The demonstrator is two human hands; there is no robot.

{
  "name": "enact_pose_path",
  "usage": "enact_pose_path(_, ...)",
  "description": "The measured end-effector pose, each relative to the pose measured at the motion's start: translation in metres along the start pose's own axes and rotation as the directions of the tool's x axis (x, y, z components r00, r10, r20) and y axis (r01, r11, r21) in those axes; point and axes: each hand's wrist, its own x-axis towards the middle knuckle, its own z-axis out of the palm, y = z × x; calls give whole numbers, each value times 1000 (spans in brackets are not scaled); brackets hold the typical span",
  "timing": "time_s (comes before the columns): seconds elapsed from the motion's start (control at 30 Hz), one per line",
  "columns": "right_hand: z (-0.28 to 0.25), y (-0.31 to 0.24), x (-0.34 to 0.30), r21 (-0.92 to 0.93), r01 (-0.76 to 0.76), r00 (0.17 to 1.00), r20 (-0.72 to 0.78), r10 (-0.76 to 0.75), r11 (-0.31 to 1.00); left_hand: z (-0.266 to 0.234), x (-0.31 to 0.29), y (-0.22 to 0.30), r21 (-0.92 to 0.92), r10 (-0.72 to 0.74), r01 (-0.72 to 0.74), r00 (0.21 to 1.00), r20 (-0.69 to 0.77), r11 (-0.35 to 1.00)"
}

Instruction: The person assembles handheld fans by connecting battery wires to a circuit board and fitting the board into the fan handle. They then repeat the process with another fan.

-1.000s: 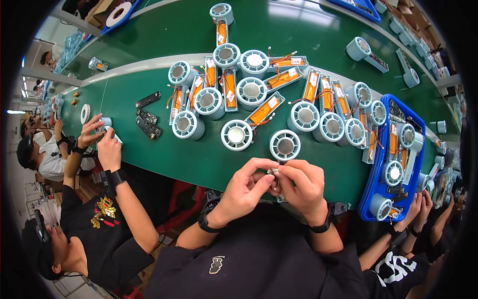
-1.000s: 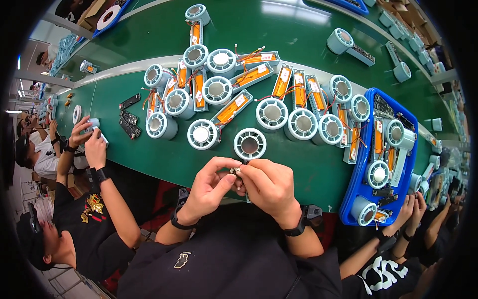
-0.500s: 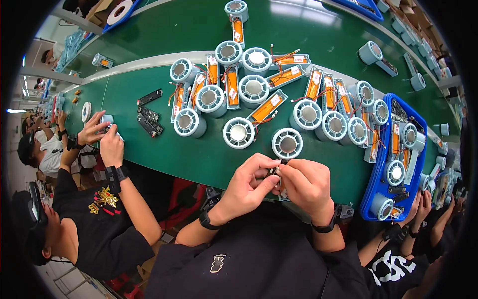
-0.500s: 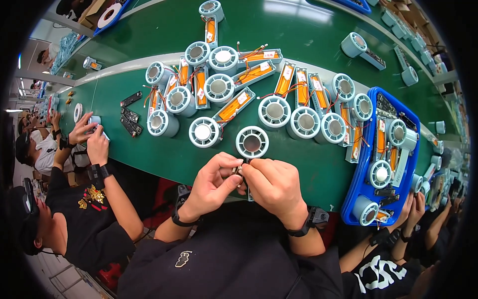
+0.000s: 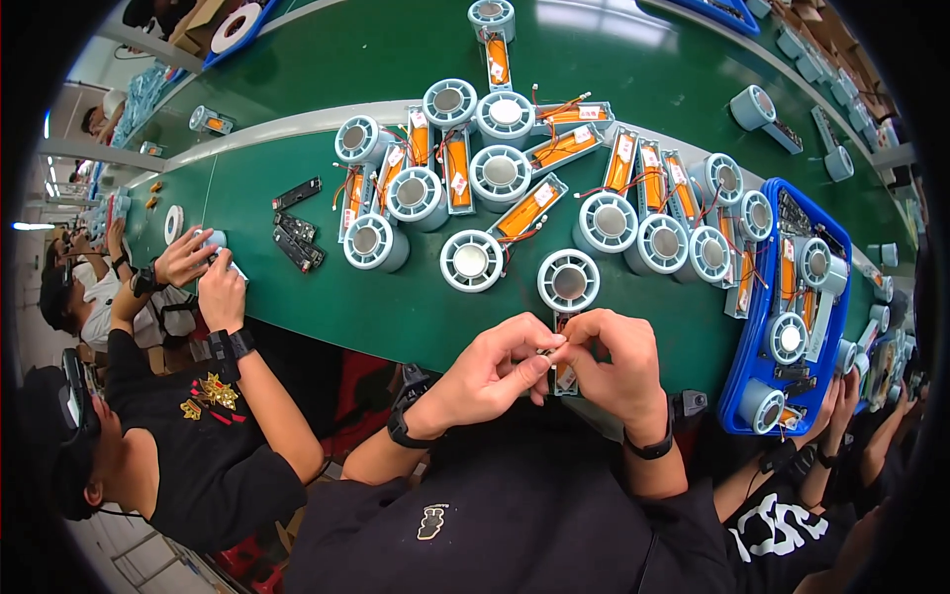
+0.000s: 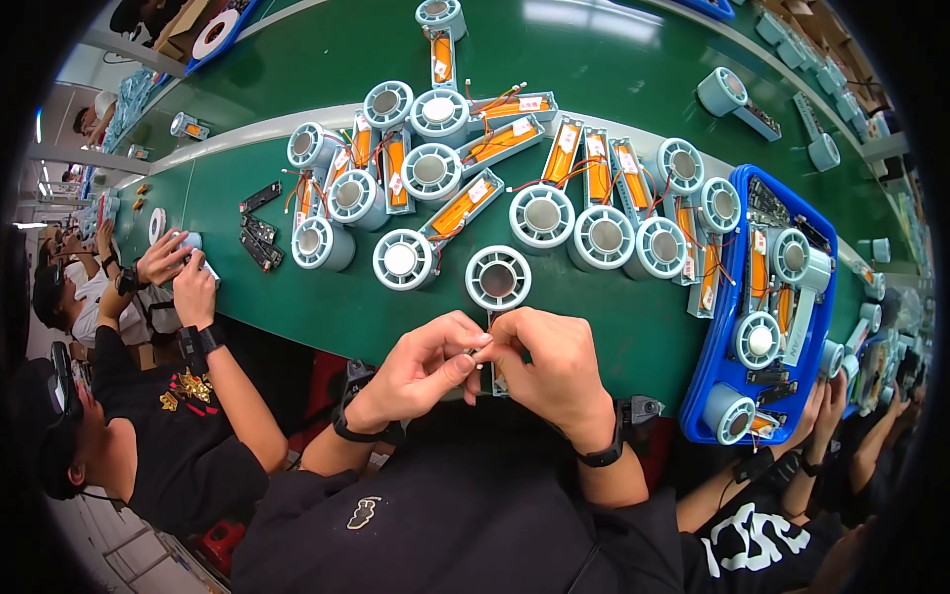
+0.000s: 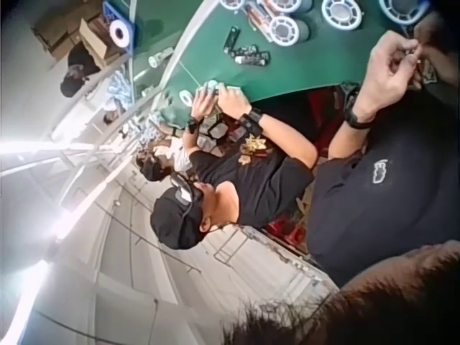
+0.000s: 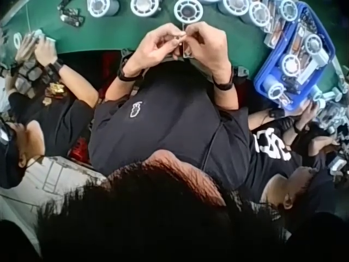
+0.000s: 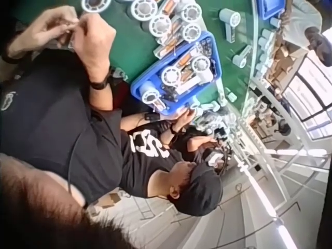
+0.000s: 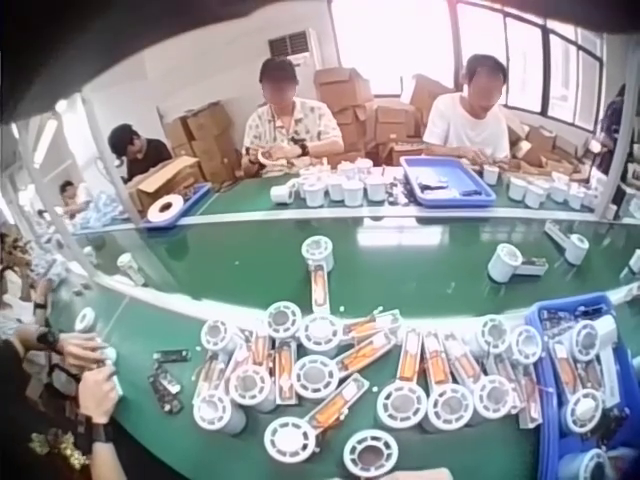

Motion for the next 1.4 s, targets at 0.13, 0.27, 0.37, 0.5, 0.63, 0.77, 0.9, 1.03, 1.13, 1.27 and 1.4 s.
enact_pose_path(0.13,7,4,0,-36,17,999,-28,-18,999,-8,3,6,50,16,-16,1000,2,999)
enact_pose_path(0.27,6,4,1,-39,114,988,-99,-117,993,-4,3,10,85,-2,18,984,-180,996)
enact_pose_path(0.37,0,-5,1,-51,132,976,-167,-139,990,-4,4,10,65,-1,18,968,-252,998)
enact_pose_path(0.5,-3,-19,2,-247,281,960,86,-268,927,-3,0,7,98,4,28,951,-310,995)
enact_pose_path(0.63,0,-5,-4,-226,249,966,127,-225,942,0,-2,3,223,147,-71,926,-347,972)
enact_pose_path(0.77,7,-5,-1,-116,86,983,-150,-103,989,-12,-1,7,469,325,-183,914,-242,864)
enact_pose_path(0.9,12,-1,7,-253,169,976,-88,-197,953,-7,0,5,511,383,-236,901,-204,827)
enact_pose_path(1.03,11,-2,11,-225,215,975,-10,-223,950,-5,-1,-5,501,432,-281,876,-216,819)
enact_pose_path(1.13,6,-1,14,-138,280,959,-7,-283,950,-4,1,-7,498,448,-299,868,-212,814)
enact_pose_path(1.27,4,1,10,-133,254,967,11,-255,958,-3,2,-7,486,433,-294,879,-201,823)
enact_pose_path(1.4,2,-3,12,-154,240,970,77,-231,958,0,3,-8,496,433,-292,880,-194,818)
